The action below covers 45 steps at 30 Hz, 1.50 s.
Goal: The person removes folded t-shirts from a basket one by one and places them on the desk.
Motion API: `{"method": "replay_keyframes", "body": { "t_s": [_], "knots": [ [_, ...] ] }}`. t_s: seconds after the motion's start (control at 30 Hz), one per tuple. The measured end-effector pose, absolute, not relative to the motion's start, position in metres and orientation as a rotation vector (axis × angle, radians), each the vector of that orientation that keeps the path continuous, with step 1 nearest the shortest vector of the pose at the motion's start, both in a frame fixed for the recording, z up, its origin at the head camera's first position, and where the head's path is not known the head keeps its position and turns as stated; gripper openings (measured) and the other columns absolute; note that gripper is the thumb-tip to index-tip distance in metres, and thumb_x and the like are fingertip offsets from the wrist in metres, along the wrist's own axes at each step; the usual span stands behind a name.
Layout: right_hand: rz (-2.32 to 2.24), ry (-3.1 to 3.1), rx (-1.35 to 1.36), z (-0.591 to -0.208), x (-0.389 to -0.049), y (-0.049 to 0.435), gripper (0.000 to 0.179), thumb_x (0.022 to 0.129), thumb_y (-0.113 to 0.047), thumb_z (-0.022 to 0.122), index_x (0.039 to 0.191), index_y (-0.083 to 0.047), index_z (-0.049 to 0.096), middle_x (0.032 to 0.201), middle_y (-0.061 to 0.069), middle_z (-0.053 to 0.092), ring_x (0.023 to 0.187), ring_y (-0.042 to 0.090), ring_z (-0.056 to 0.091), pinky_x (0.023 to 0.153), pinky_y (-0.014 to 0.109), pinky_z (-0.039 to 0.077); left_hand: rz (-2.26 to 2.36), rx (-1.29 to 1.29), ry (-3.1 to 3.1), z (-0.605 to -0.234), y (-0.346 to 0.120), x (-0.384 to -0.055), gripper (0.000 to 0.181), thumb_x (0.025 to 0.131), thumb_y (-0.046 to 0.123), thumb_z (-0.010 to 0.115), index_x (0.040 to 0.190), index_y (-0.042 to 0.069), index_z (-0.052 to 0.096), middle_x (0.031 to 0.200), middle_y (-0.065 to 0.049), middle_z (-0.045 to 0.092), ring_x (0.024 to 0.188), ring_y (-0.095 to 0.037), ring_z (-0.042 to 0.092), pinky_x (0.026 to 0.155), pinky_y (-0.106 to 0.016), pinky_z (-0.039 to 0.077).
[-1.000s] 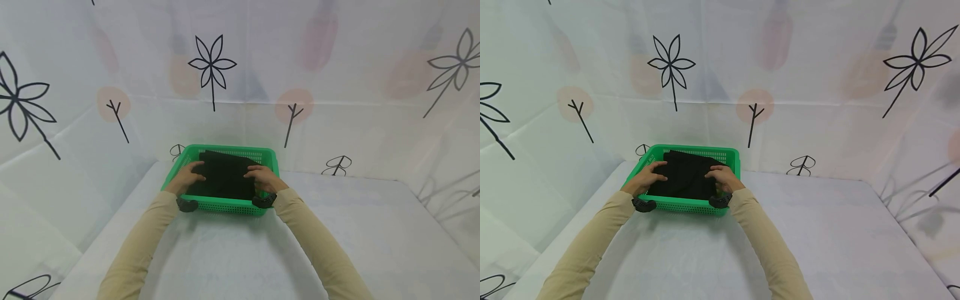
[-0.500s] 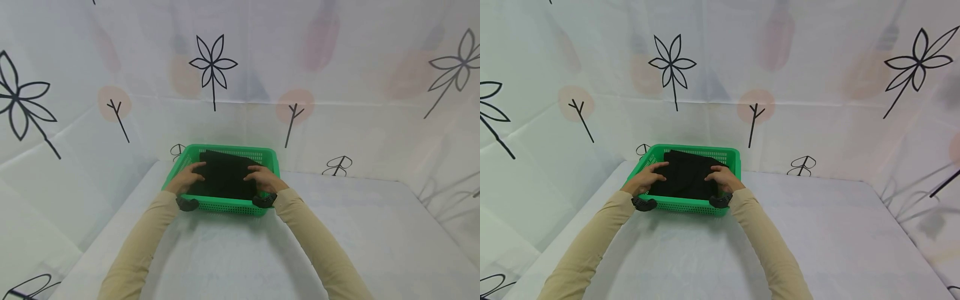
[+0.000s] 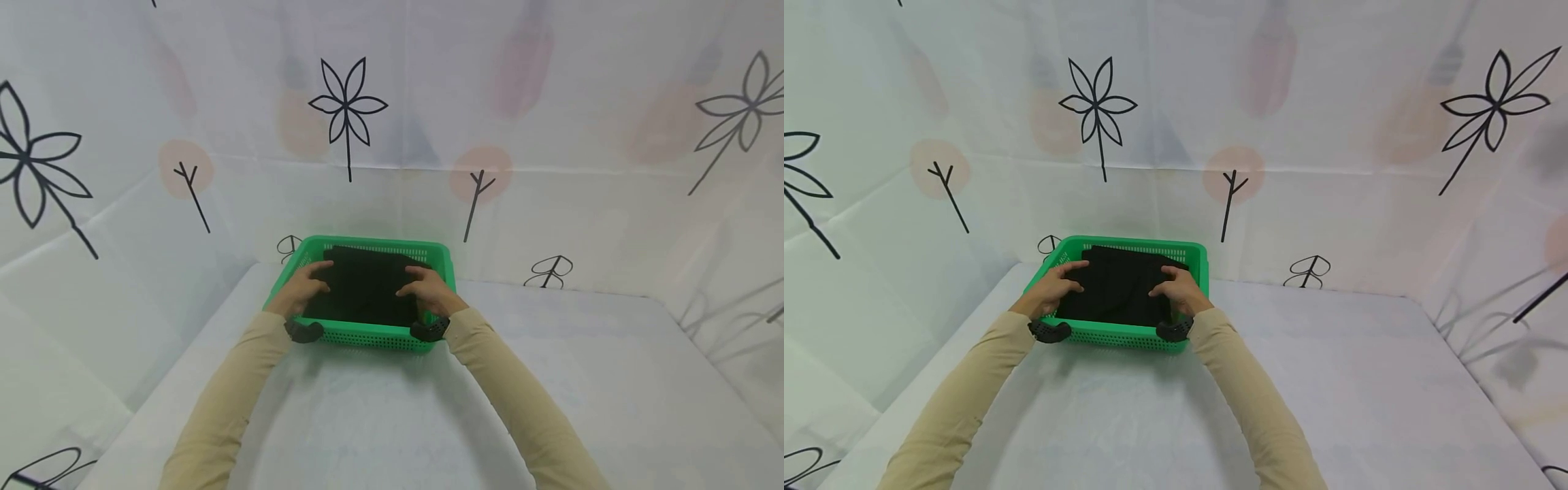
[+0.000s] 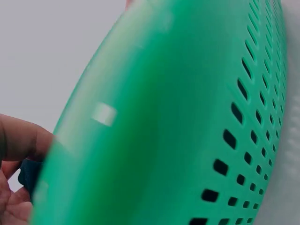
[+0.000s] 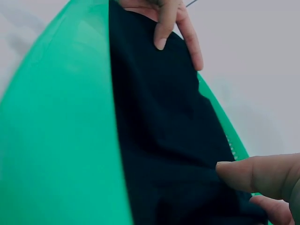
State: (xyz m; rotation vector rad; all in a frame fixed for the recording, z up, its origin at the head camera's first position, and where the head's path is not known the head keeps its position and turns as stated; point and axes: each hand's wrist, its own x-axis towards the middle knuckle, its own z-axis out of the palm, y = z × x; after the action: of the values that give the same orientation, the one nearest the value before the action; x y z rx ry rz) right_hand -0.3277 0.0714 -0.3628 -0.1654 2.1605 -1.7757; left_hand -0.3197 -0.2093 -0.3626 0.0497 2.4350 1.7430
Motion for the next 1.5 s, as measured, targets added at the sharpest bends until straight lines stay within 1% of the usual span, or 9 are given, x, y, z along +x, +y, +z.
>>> {"method": "replay_keyframes", "body": {
  "t_s": [0.13,0.17,0.23,0.3,0.87,1.17,1.2,1.43,1.5],
  "knots": [
    [-1.796,2.192,-0.176,-0.362,-0.327,0.070,0.073,0.089,0.002,0.063,0.152,-0.006,0.029,0.156,0.020,0.019,0.141,0.040,0.018,0.107,0.059,0.024,1.774,0.050,2.426,-0.359,-0.210,-0.319,0.067,0.088,-0.013,0.050,0.150,0.007,0.035,0.159,-0.018,0.007,0.120,-0.039,0.038,0.101,-0.050,0.033],
    [-1.802,2.196,-0.177,-0.362,-0.327,0.070,0.073,0.089,0.002,0.063,0.152,-0.006,0.029,0.156,0.020,0.019,0.141,0.040,0.019,0.107,0.059,0.025,1.789,0.051,2.417,-0.358,-0.210,-0.318,0.067,0.088,-0.013,0.050,0.150,0.006,0.035,0.159,-0.018,0.006,0.134,-0.039,0.026,0.107,-0.052,0.027],
    [-1.806,2.210,-0.182,-0.361,-0.326,0.069,0.074,0.088,0.001,0.064,0.152,-0.006,0.029,0.157,0.018,0.018,0.141,0.039,0.019,0.106,0.059,0.028,1.816,0.042,2.404,-0.356,-0.210,-0.316,0.067,0.087,-0.014,0.050,0.150,0.006,0.034,0.159,-0.017,0.007,0.142,-0.039,0.010,0.110,-0.055,0.019],
    [-1.801,2.228,-0.181,-0.360,-0.326,0.069,0.074,0.087,0.001,0.066,0.152,-0.006,0.029,0.157,0.017,0.019,0.141,0.039,0.021,0.105,0.058,0.030,1.835,0.042,2.394,-0.354,-0.211,-0.315,0.068,0.087,-0.014,0.050,0.150,0.005,0.033,0.160,-0.017,0.006,0.143,-0.038,0.007,0.111,-0.056,0.016],
    [-1.874,2.217,-0.162,-0.352,-0.329,0.071,0.076,0.084,0.010,0.061,0.152,-0.012,0.033,0.157,0.015,0.020,0.137,0.039,0.028,0.101,0.061,0.033,1.986,0.059,2.261,-0.348,-0.214,-0.313,0.070,0.087,-0.015,0.048,0.151,0.004,0.030,0.158,-0.018,0.008,0.142,-0.038,0.012,0.110,-0.052,0.023],
    [-1.897,2.231,-0.212,-0.344,-0.330,0.075,0.077,0.084,0.012,0.058,0.152,-0.013,0.033,0.158,0.013,0.018,0.138,0.033,0.026,0.104,0.057,0.032,2.001,0.103,2.262,-0.341,-0.215,-0.308,0.071,0.088,-0.013,0.048,0.153,0.007,0.028,0.160,-0.012,0.003,0.143,-0.035,0.005,0.113,-0.050,0.015],
    [-1.894,2.246,-0.218,-0.344,-0.330,0.076,0.077,0.083,0.012,0.058,0.152,-0.013,0.033,0.158,0.013,0.019,0.130,0.033,0.036,0.102,0.054,0.035,2.007,0.105,2.257,-0.340,-0.215,-0.308,0.071,0.088,-0.013,0.048,0.153,0.008,0.028,0.160,-0.012,0.004,0.143,-0.035,0.006,0.113,-0.050,0.016],
    [-1.874,2.269,-0.248,-0.338,-0.330,0.079,0.077,0.085,0.011,0.058,0.153,-0.016,0.032,0.160,0.011,0.011,0.121,0.028,0.035,0.105,0.054,0.030,2.071,0.129,2.207,-0.338,-0.216,-0.310,0.071,0.088,-0.015,0.048,0.152,0.007,0.029,0.160,-0.010,0.005,0.143,-0.030,0.006,0.112,-0.048,0.020],
    [-1.880,2.270,-0.256,-0.337,-0.330,0.080,0.078,0.084,0.011,0.058,0.152,-0.016,0.032,0.160,0.011,0.011,0.105,0.026,0.042,0.103,0.050,0.033,2.095,0.143,2.180,-0.337,-0.217,-0.310,0.071,0.087,-0.016,0.047,0.152,0.007,0.029,0.160,-0.009,0.006,0.142,-0.030,0.012,0.109,-0.046,0.027]
  ]
}}
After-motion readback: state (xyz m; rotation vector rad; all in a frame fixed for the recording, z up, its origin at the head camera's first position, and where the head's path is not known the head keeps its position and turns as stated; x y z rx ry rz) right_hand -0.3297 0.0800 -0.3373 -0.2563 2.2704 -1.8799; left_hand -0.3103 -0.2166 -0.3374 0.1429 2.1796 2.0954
